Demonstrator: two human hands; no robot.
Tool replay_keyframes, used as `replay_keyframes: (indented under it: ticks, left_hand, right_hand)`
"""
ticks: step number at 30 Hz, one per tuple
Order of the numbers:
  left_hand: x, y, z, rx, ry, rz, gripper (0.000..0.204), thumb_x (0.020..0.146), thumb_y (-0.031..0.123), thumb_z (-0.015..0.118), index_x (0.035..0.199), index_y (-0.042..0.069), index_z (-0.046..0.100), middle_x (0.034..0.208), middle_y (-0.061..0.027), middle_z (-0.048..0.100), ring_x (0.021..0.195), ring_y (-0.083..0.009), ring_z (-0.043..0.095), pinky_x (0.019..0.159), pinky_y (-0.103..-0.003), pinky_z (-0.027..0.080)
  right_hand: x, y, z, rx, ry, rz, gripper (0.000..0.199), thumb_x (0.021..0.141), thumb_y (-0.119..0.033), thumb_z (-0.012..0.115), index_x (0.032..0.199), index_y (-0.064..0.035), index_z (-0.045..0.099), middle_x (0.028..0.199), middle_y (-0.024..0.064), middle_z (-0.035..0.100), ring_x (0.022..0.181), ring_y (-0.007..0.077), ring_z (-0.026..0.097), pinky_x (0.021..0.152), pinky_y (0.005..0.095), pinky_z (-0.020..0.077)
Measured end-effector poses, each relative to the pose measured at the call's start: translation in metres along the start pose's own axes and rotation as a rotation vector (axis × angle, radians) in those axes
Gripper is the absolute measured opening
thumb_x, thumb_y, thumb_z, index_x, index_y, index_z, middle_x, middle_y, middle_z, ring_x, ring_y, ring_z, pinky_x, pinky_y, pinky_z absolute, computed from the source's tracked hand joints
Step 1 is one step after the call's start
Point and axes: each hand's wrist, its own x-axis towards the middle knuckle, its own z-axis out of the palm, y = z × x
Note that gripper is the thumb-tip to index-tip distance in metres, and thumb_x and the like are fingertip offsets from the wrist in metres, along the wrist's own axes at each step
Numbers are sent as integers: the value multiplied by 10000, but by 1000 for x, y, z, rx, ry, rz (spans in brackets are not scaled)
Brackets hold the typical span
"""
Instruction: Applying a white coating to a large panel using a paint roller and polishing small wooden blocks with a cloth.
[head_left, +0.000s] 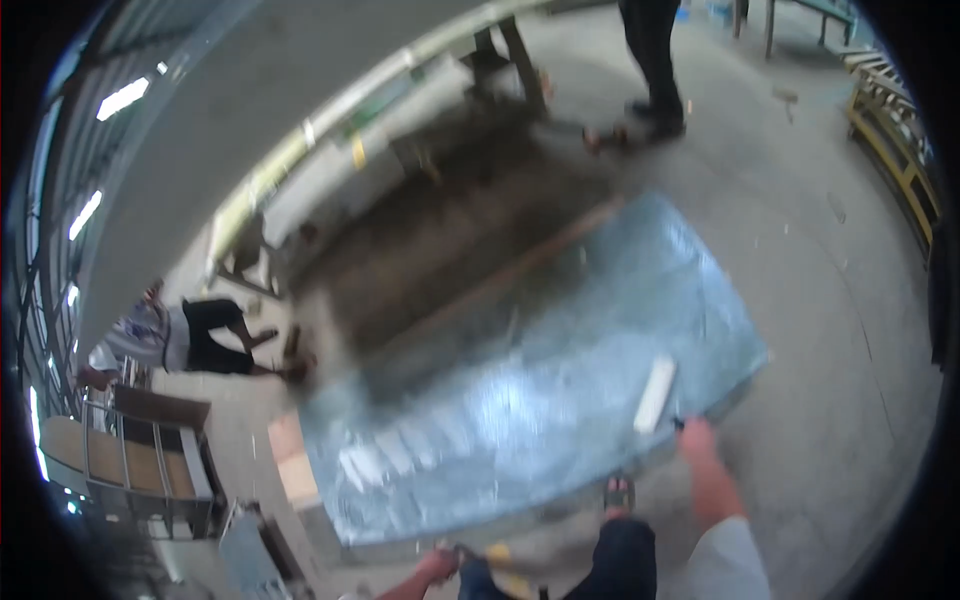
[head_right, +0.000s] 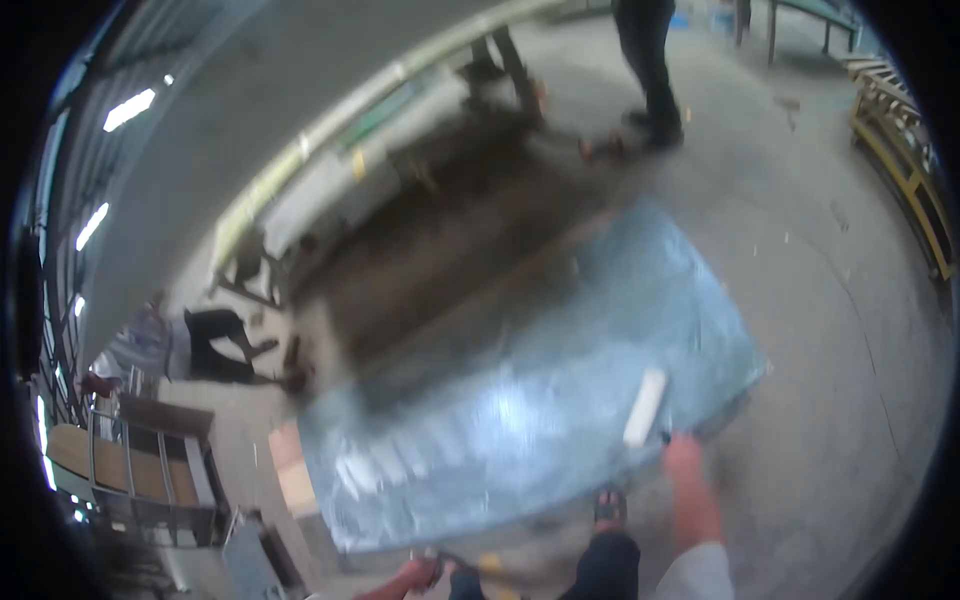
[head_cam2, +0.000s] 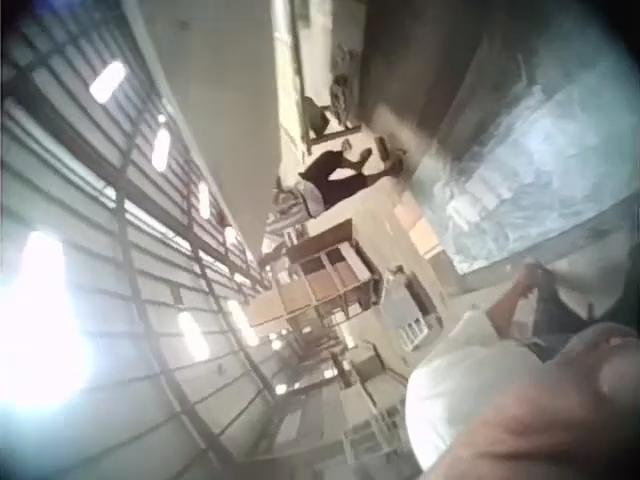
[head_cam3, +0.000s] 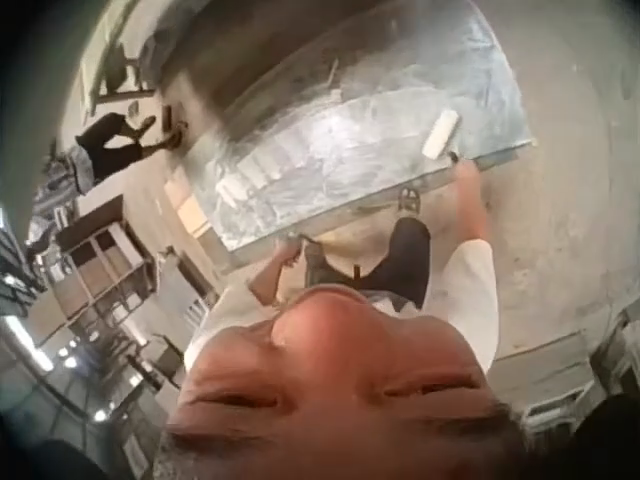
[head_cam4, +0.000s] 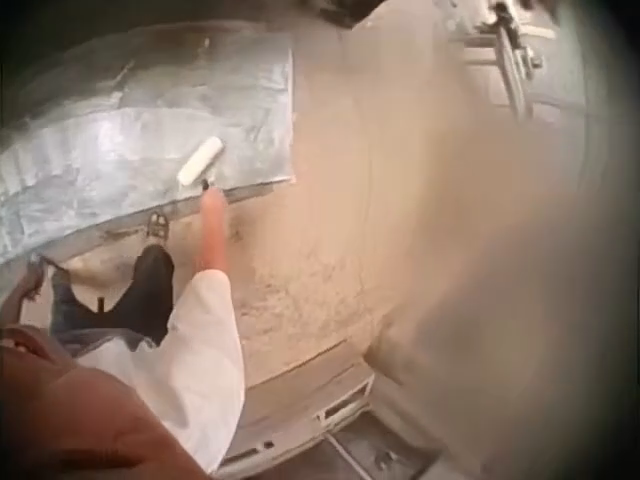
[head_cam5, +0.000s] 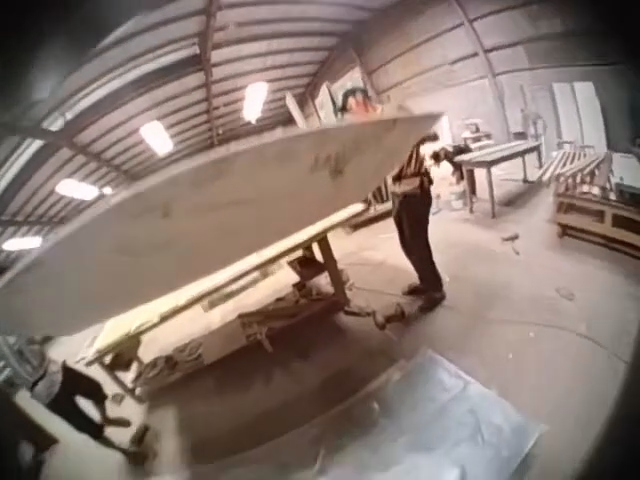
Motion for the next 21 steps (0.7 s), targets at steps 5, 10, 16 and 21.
replay_keyframes:
  ticks: [5, 10, 16, 21]
  left_hand:
    - [74, 21, 80, -570, 246, 63, 270, 949, 262, 561, 986, 14, 661, 809, -188, 697, 772, -371, 684, 742, -460, 542]
    - [84, 94, 88, -1045, 27, 48, 283, 985, 219, 566, 1182, 38, 656, 853, -186, 711, 825, -264, 724, 737, -384, 551]
    - [79, -11, 196, -1190, 146, -9, 307, 935, 284, 585, 1181, 115, 660, 961, -201, 700, 893, -432, 655, 764, -481, 533]
    - [72, -157, 239, -1421, 133, -278, 284, 922, 272, 577, 1143, 123, 676, 975, -187, 699, 932, -413, 661, 773, -517, 522]
  right_hand:
    - [33, -81, -27, -120, -205, -223, 365, 899, -226, 583, 1257, -193, 645, 1151, 147, 695, 1048, 374, 659, 851, 520, 538]
    - [28, -164, 35, -327, -291, -312, 442, 896, -288, 608, 1334, -235, 613, 1100, 164, 705, 1018, 387, 665, 875, 512, 538]
    - [17, -319, 123, -331, -306, -758, 453, 914, -217, 639, 1353, -106, 611, 1092, 240, 686, 1003, 415, 663, 871, 478, 532]
    - [-79, -540, 194, -510, -301, -914, 431, 927, -197, 642, 1329, -44, 616, 989, 276, 672, 912, 425, 677, 809, 473, 546]
